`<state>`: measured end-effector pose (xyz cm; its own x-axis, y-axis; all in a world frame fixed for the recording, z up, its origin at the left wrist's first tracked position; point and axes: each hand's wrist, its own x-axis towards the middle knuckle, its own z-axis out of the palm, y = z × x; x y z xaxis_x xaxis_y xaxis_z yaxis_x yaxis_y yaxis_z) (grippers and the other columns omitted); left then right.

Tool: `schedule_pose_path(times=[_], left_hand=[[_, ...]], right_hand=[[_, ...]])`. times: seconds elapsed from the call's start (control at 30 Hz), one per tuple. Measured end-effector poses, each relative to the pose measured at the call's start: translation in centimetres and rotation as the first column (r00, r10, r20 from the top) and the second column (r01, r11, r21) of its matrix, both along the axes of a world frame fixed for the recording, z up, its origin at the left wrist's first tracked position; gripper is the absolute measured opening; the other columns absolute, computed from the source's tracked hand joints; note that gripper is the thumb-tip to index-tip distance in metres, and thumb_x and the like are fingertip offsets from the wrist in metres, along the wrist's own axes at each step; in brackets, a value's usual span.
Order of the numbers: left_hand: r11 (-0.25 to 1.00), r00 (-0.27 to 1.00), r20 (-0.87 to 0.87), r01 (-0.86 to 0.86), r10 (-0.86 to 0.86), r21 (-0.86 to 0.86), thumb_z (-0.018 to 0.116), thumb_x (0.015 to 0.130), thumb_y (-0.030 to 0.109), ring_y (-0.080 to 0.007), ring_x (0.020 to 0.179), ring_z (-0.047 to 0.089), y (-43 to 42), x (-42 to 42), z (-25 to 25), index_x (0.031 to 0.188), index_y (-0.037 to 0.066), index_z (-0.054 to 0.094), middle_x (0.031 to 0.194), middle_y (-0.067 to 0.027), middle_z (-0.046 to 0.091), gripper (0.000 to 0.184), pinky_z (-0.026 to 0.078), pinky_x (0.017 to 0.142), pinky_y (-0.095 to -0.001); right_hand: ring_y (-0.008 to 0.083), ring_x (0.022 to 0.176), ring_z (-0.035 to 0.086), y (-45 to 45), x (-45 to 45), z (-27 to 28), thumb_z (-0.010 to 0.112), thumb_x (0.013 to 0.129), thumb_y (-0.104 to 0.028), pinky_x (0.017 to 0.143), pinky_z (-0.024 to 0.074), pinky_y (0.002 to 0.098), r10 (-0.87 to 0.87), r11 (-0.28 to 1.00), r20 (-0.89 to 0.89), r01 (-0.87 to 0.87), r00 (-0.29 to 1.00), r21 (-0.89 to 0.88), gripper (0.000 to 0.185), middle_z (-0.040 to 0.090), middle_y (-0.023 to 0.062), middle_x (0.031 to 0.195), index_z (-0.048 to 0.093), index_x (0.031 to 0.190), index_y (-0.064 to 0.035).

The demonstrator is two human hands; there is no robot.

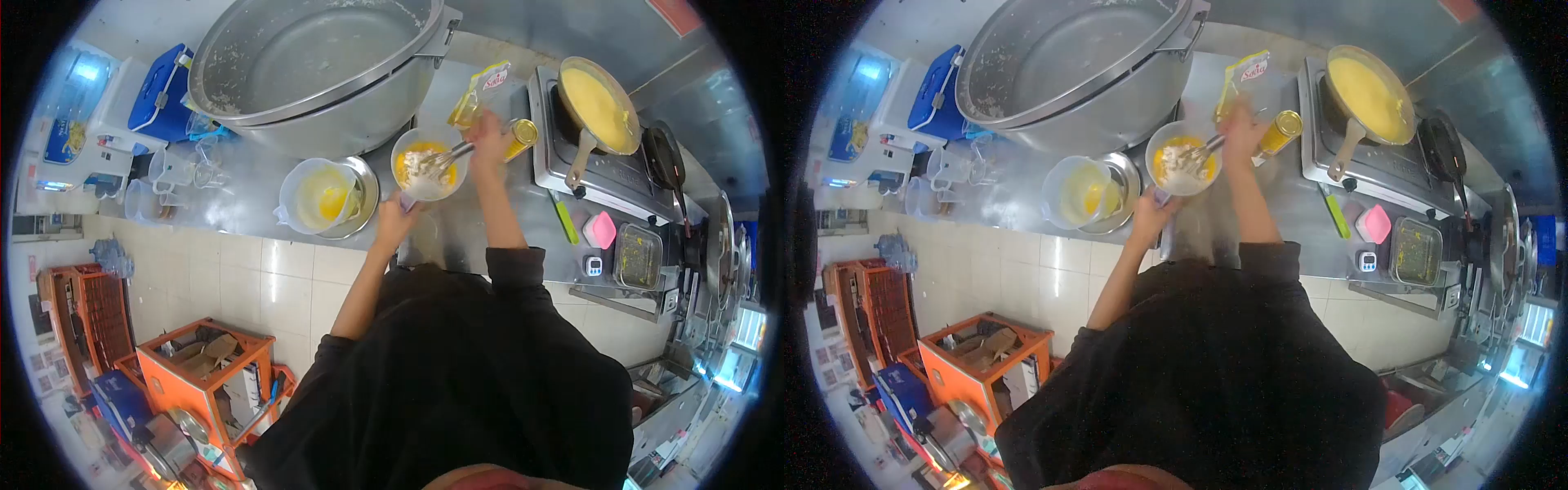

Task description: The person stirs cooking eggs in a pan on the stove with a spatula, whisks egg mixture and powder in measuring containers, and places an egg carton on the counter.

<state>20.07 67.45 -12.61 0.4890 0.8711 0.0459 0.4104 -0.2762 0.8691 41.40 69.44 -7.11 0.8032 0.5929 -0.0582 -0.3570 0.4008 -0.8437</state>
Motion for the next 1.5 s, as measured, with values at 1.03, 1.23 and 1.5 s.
schedule_pose_path(times=[1.03, 1.23, 1.5], left_hand=[[0.993, 0.993, -0.037, -0.110, 0.109, -0.040, 0.077, 0.069, 0.014, -0.0341, 0.069, 0.067, -5.8, -1.0, 0.1, 0.105, -0.001, 0.060, 0.075, -0.0195, 0.066, 0.043, 0.052, 0.063, -0.0388], [0.995, 0.998, 0.007, -0.070, 0.069, 0.073, 0.078, 0.069, 0.021, -0.0396, 0.069, 0.064, -5.9, -1.3, -2.0, 0.118, 0.002, 0.053, 0.074, -0.0211, 0.065, 0.059, 0.052, 0.061, -0.0459], [0.993, 0.992, -0.125, -0.045, 0.031, -0.111, 0.073, 0.071, 0.017, -0.0381, 0.074, 0.066, -6.0, -1.8, 0.3, 0.111, -0.001, 0.056, 0.081, -0.0219, 0.066, 0.046, 0.053, 0.065, -0.0427]], right_hand=[[0.0079, 0.049, 0.041, -6.6, -4.9, 3.6, 0.059, 0.089, -0.007, 0.043, 0.0315, 0.0236, -0.098, 0.994, -0.059, 0.101, 0.993, 0.047, 0.014, 0.046, 0.0002, 0.060, 0.045, 0.086, -0.0069], [0.0090, 0.049, 0.038, -7.6, -5.3, 7.0, 0.054, 0.091, -0.013, 0.049, 0.0324, 0.0244, -0.103, 0.984, 0.061, 0.111, 0.993, -0.138, 0.024, 0.039, -0.0006, 0.054, 0.047, 0.068, -0.0096], [0.0097, 0.050, 0.039, -9.6, -6.0, 4.2, 0.052, 0.091, -0.011, 0.049, 0.0325, 0.0253, -0.116, 0.993, 0.074, 0.116, 0.991, 0.004, 0.028, 0.041, 0.0013, 0.055, 0.049, 0.064, -0.0099]])
